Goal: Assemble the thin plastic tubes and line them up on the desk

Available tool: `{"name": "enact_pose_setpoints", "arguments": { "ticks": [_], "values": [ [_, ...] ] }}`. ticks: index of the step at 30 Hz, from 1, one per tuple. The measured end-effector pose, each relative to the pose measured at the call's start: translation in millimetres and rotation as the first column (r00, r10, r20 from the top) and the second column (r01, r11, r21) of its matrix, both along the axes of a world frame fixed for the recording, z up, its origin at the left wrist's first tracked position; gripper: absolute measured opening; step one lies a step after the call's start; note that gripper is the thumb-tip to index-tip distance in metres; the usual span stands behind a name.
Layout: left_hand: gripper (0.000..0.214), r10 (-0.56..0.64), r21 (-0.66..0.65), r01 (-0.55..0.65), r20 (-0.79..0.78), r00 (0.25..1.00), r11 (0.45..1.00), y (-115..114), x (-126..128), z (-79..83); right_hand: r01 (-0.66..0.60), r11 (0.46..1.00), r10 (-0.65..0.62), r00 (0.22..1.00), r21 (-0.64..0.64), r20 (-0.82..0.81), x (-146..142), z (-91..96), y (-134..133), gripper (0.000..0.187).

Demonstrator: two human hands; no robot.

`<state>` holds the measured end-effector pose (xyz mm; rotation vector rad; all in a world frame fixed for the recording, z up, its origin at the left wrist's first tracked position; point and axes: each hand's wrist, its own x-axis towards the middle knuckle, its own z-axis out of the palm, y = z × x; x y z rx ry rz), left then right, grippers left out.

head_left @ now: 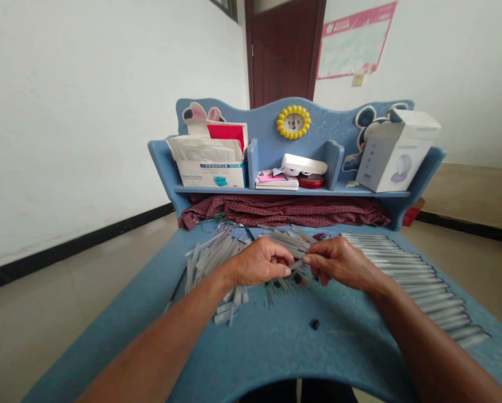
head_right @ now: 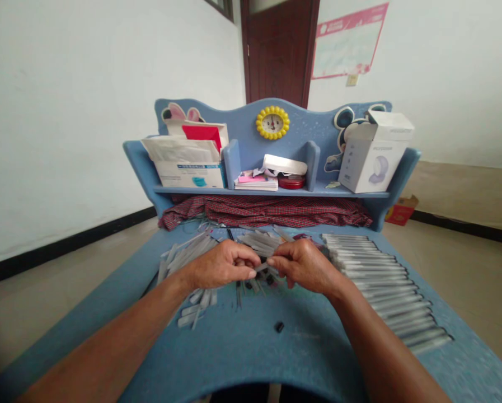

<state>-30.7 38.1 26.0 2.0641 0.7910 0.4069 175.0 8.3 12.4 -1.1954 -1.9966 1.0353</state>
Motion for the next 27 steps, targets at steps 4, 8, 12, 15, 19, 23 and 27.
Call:
{"name": "enact_pose_setpoints", "arguments": {
  "ticks": [4,8,12,15,19,23,27],
  "values": [
    [0.016,-0.015,0.03,0.015,-0.019,1.0,0.999,0.9,-0.1,0.8,-0.012,1.0,0.012,1.0,0.014,0.021,0.6,0.5,0.5,0.041],
    [0.017,-0.007,0.054,0.008,-0.017,1.0,0.999,1.3,-0.6,0.6,-0.047,0.999,0.048,0.997,0.014,-0.055,3.5,0.2,0.7,0.026],
    [0.018,-0.006,0.056,0.008,-0.043,0.999,0.998,2.1,-1.4,-0.9,-0.022,1.0,0.022,0.999,-0.002,-0.035,0.8,-1.2,0.0,0.022],
    [0.017,-0.009,0.074,0.013,-0.057,0.998,0.997,2.2,-1.4,-0.5,0.003,1.0,-0.004,0.999,0.025,0.038,-0.5,-2.0,0.4,0.039],
    [0.016,-0.001,0.088,0.005,-0.045,0.999,0.996,1.1,-0.8,0.5,-0.02,0.999,0.02,1.0,0.05,0.0,0.9,-1.1,0.1,0.036],
    [0.016,0.001,0.079,0.003,-0.054,0.999,0.997,0.1,-0.7,0.1,-0.01,1.0,0.01,1.0,0.009,-0.015,-0.5,-2.6,-0.1,0.029],
    [0.012,-0.016,0.126,0.022,-0.05,0.999,0.992,0.2,-1.0,0.6,0.005,0.999,-0.009,0.998,0.054,0.069,0.0,-4.1,1.6,0.045]
  ]
}}
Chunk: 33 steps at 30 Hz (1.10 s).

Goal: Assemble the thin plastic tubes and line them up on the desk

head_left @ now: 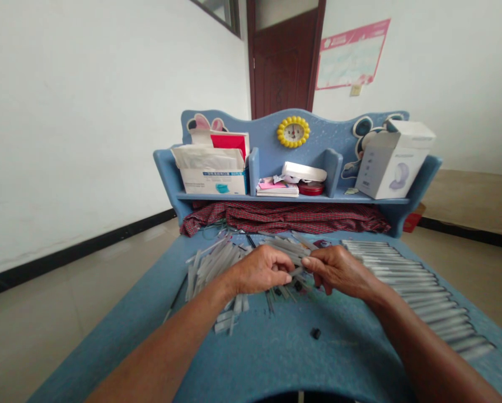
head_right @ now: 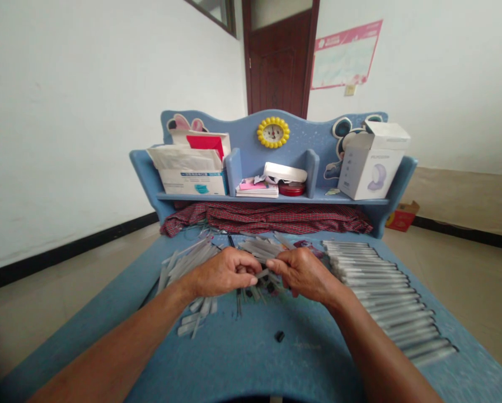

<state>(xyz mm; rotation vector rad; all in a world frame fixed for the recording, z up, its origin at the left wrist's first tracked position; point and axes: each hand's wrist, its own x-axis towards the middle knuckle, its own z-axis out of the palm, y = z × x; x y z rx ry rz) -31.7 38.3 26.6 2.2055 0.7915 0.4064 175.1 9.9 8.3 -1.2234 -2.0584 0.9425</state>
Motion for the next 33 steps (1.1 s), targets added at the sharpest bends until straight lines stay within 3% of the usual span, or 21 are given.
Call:
{"name": "enact_pose_setpoints", "arguments": {
  "ticks": [6,11,16,22,27,33],
  "values": [
    [0.015,0.009,-0.007,-0.009,-0.024,1.0,1.0,-0.2,0.5,-0.9,-0.029,0.997,0.022,0.995,-0.073,-0.094,1.3,3.7,-1.5,0.03],
    [0.015,0.02,-0.012,-0.021,-0.035,0.999,1.0,-0.9,1.4,0.0,0.017,1.0,-0.017,1.0,-0.024,-0.012,0.2,2.1,-0.7,0.044],
    [0.016,0.017,-0.005,-0.017,-0.022,1.0,1.0,0.0,0.9,-1.1,-0.031,0.997,0.024,0.996,-0.07,-0.089,1.4,2.8,-1.1,0.031],
    [0.014,0.017,-0.019,-0.017,-0.007,1.0,1.0,-0.6,1.5,-1.8,0.001,1.0,-0.002,1.0,-0.031,-0.024,1.3,1.6,0.9,0.046],
    [0.013,0.015,-0.007,-0.016,-0.015,1.0,1.0,-0.6,1.5,-1.7,-0.032,0.995,0.025,0.997,-0.095,-0.079,1.1,0.6,1.1,0.035],
    [0.006,0.063,0.139,-0.063,0.002,0.998,0.988,-3.0,5.3,-2.2,-0.007,0.995,0.0,0.997,-0.102,-0.071,-2.5,-5.1,2.6,0.036]
  ]
}}
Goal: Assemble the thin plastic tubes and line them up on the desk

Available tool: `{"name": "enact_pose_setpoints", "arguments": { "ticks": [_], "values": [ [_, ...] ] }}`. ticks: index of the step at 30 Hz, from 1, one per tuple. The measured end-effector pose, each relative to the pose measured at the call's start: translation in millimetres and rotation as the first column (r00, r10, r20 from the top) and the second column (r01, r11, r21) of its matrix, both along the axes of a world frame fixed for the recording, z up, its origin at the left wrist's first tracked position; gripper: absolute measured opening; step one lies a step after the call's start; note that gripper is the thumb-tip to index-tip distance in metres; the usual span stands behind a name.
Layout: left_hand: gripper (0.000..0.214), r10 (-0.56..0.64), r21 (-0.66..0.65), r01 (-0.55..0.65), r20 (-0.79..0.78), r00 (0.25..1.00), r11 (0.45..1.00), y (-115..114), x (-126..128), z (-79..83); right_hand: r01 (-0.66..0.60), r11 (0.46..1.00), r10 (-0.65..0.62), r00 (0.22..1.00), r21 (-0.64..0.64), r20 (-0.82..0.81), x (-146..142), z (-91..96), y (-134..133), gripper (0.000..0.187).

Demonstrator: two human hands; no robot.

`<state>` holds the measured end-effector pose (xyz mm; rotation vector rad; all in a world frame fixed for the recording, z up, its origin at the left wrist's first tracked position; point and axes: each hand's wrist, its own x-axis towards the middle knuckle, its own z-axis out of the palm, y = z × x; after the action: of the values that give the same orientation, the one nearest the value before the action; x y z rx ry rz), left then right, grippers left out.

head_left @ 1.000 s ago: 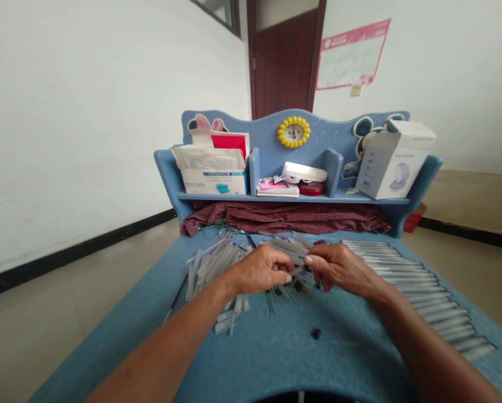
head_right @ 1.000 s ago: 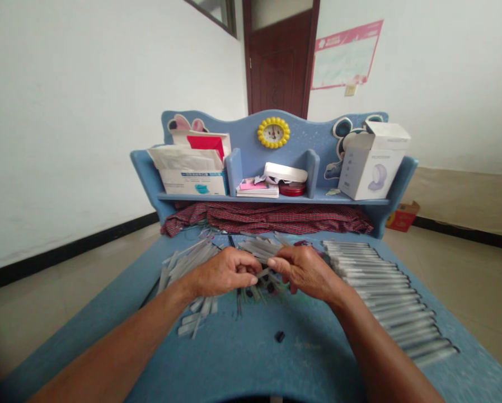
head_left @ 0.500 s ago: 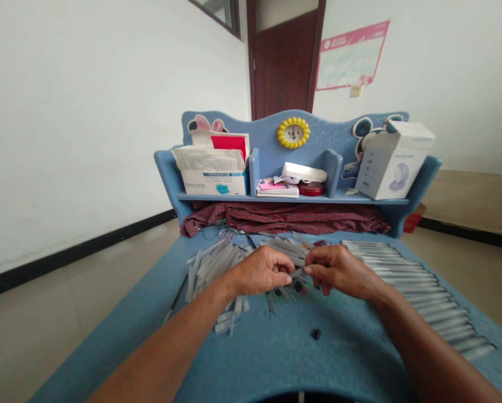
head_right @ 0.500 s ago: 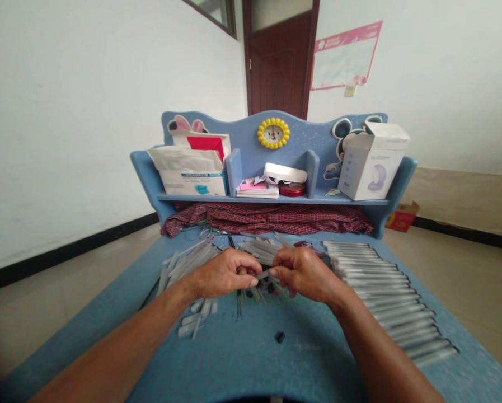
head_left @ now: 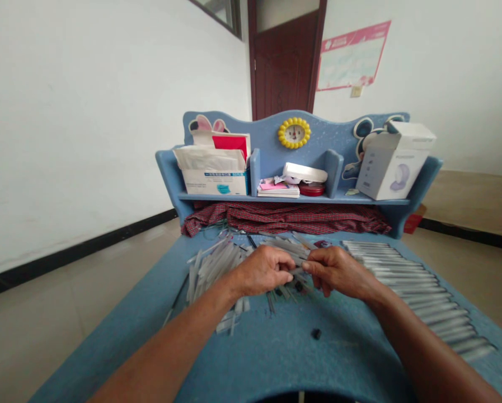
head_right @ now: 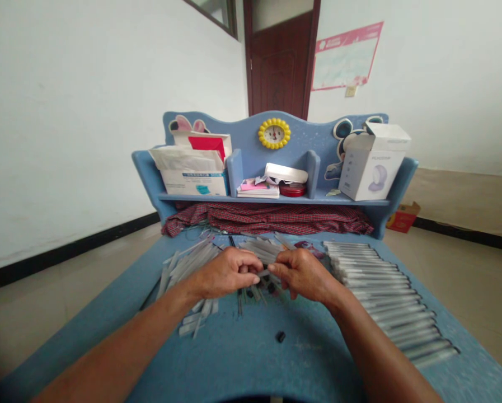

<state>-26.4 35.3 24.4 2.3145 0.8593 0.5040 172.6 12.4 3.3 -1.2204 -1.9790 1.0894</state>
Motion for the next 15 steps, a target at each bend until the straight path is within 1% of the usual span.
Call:
{"name": "enact_pose_setpoints", "arguments": {
  "ticks": [2,4,8,10,12,15],
  "values": [
    [0.006,0.04,0.066,-0.04,-0.001,0.999,0.997,-1.2,1.8,0.5,0.01,1.0,-0.01,1.0,0.011,-0.008,0.2,-0.9,0.9,0.036],
    [0.007,0.053,0.142,-0.05,-0.021,0.998,0.989,-1.9,3.0,0.3,0.018,1.0,-0.018,1.0,0.025,-0.011,0.5,-1.2,1.5,0.037],
    [0.007,0.035,0.327,-0.01,-0.072,0.997,0.945,-2.6,3.8,-3.1,0.052,0.998,-0.052,0.999,0.025,-0.015,-0.3,-1.1,1.9,0.037],
    [0.006,0.033,0.388,0.004,-0.088,0.996,0.922,-2.9,3.9,-5.0,0.069,0.997,-0.068,0.998,0.024,-0.014,-1.3,-1.3,2.1,0.036],
    [0.005,0.041,0.412,-0.001,-0.089,0.995,0.911,-3.2,4.2,-5.6,0.08,0.996,-0.08,0.997,0.025,-0.011,-2.2,-1.2,2.0,0.036],
    [0.005,0.082,0.383,-0.062,-0.038,0.996,0.922,-3.1,4.7,-3.1,0.095,0.995,-0.094,0.995,0.025,-0.038,-2.5,0.4,0.2,0.037]
  ]
}}
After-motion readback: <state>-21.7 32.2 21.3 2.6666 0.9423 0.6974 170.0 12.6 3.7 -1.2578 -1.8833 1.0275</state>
